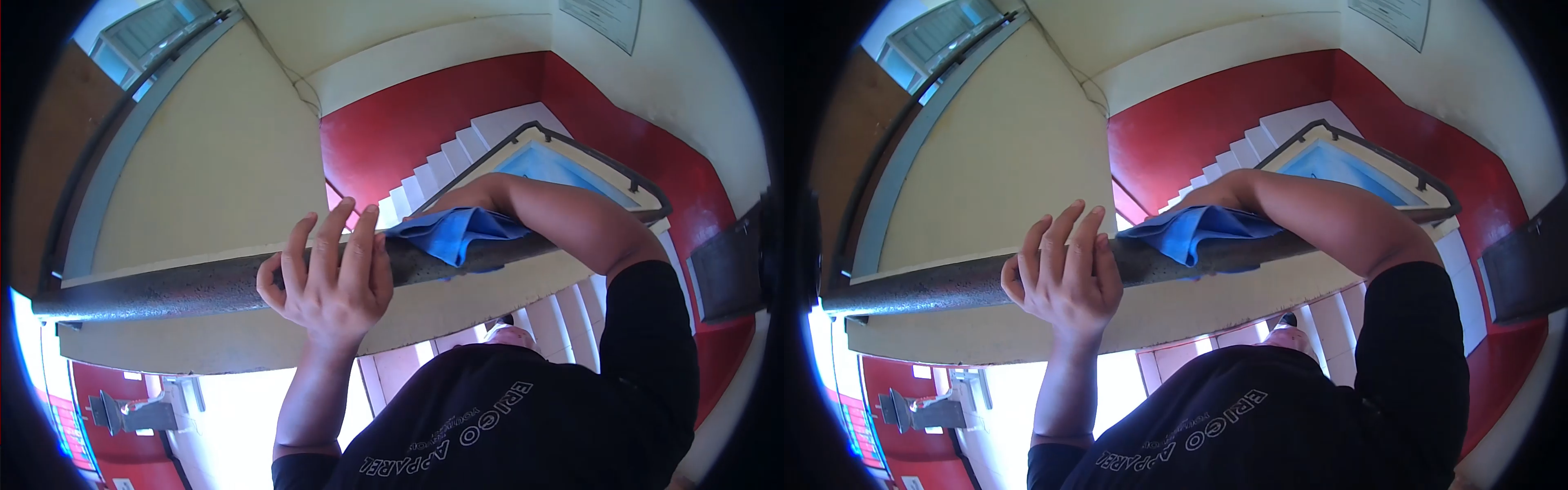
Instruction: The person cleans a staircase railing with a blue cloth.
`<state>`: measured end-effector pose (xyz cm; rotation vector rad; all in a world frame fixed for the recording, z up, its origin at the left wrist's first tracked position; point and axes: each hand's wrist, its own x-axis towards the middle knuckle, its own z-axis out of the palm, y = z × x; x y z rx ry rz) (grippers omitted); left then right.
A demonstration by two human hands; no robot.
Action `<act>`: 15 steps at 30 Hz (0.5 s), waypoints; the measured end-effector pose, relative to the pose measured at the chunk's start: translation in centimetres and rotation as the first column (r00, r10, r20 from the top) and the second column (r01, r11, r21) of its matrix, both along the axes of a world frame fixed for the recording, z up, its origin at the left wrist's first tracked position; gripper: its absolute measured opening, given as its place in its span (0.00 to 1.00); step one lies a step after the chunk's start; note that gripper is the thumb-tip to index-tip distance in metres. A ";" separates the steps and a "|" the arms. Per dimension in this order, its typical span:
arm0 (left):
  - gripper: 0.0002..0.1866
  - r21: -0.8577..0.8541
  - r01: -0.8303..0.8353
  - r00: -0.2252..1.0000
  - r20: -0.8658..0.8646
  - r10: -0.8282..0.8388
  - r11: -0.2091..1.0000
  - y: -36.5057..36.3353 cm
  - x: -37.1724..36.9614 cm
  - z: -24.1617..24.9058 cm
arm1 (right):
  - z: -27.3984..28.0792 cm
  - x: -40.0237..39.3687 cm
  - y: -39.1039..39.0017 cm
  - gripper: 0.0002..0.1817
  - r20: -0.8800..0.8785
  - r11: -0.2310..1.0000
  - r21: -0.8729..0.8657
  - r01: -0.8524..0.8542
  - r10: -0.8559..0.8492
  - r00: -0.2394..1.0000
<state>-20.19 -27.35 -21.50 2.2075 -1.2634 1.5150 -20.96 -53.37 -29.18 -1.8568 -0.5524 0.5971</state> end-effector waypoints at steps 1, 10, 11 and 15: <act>0.10 -0.002 -0.004 1.000 0.000 0.004 1.000 -0.1 0.0 0.0 | -0.4 0.8 0.1 0.35 -0.107 0.994 0.092 -0.056 0.066 0.992; 0.11 -0.026 -0.001 0.999 -0.045 0.000 1.000 -0.1 0.0 0.0 | 0.1 4.8 4.9 0.39 -0.494 0.907 0.416 0.061 0.169 0.853; 0.11 -0.026 -0.018 0.999 -0.047 0.016 0.999 -0.2 0.1 -0.1 | -0.6 5.1 4.8 0.39 -0.498 0.898 0.437 0.049 0.196 0.845; 0.11 -0.005 -0.037 0.997 -0.066 0.036 0.999 -0.3 -0.1 -0.2 | -3.4 5.1 3.2 0.42 -0.513 0.873 0.488 0.007 0.281 0.811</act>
